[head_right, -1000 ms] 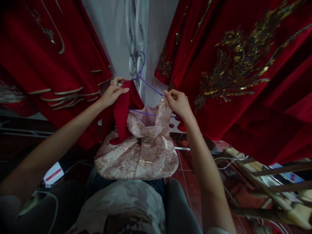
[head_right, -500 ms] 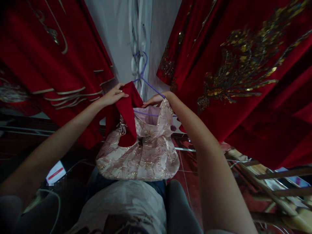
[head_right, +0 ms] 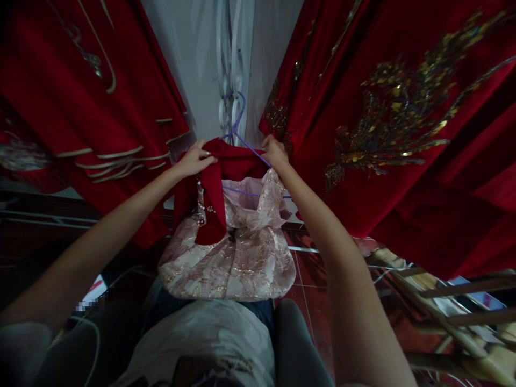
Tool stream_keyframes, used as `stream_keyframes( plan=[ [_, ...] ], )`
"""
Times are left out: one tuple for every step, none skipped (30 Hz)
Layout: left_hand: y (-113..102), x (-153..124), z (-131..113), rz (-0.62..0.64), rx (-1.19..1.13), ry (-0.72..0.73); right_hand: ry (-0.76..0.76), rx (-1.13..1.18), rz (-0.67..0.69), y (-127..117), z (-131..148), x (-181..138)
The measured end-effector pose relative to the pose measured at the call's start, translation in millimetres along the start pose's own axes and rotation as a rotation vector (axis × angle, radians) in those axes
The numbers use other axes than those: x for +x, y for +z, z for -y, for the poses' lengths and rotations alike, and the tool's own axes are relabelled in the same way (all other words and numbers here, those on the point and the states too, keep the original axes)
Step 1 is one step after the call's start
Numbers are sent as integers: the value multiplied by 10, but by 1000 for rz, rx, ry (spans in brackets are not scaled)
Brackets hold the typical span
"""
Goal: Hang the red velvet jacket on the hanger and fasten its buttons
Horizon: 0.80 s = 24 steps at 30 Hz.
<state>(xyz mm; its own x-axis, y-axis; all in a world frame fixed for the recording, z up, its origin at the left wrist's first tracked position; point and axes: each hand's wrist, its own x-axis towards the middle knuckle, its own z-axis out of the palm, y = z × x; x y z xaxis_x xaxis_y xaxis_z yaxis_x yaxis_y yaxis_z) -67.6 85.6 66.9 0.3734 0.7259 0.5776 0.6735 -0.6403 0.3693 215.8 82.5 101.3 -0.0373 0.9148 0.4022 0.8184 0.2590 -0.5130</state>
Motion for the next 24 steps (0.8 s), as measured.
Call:
stream_keyframes(
  plan=[
    [11, 14, 0, -4, 9, -1, 1, -39, -88, -83, -44, -46],
    [20, 21, -6, -6, 16, 1, 7, -72, -154, -173, -101, -99],
    [29, 22, -17, -10, 23, 4, 11, -92, -183, -268, -171, -156],
    [37, 17, -31, -14, 32, 8, 34, -97, -189, -365, -249, -215],
    [46, 7, -48, -19, 45, 13, 51, -94, -183, -462, -332, -273],
    [53, -5, -64, -22, 61, 17, 57, -95, -182, -558, -414, -330],
    [60, -19, -80, -24, 81, 20, 54, -100, -202, -652, -492, -387],
    [66, -32, -94, -26, 102, 21, 49, -110, -229, -744, -559, -445],
    [69, -44, -107, -26, 123, 20, 47, -117, -248, -831, -611, -507],
    [70, -56, -120, -23, 144, 17, 44, -125, -257, -912, -647, -575],
    [70, -67, -134, -19, 163, 12, 45, -141, -260, -984, -666, -649],
    [68, -78, -150, -17, 179, 6, 47, -164, -251, -1045, -666, -731],
    [66, -90, -170, -15, 193, 0, 47, -198, -240, -1092, -649, -819],
    [64, -104, -194, -13, 203, -7, 22, -220, -220, -1123, -617, -911],
    [63, -119, -222, -12, 212, -14, -25, -218, -180, -1135, -573, -1002],
    [62, -135, -252, -11, 218, -20, -68, -198, -135, -1129, -519, -1088],
    [63, -152, -285, -8, 224, -25, -105, -163, -88, -1102, -460, -1164],
    [63, -170, -318, -3, 229, -29, -128, -118, -45, -1057, -399, -1225],
    [64, -188, -350, 2, 233, -33, -135, -74, -14, -993, -338, -1268],
    [66, -208, -380, 7, 238, -36, -140, -35, 7, -912, -280, -1289],
    [67, -228, -408, 10, 242, -41, -148, 1, 21, -816, -224, -1290],
    [70, -247, -431, 13, 247, -45, -160, 32, 30, -707, -170, -1271],
    [75, -266, -451, 12, 251, -51, -181, 58, 43, -587, -114, -1235],
    [80, -281, -464, 7, 256, -55, -195, 82, 32, -458, -53, -1189]
  ],
)
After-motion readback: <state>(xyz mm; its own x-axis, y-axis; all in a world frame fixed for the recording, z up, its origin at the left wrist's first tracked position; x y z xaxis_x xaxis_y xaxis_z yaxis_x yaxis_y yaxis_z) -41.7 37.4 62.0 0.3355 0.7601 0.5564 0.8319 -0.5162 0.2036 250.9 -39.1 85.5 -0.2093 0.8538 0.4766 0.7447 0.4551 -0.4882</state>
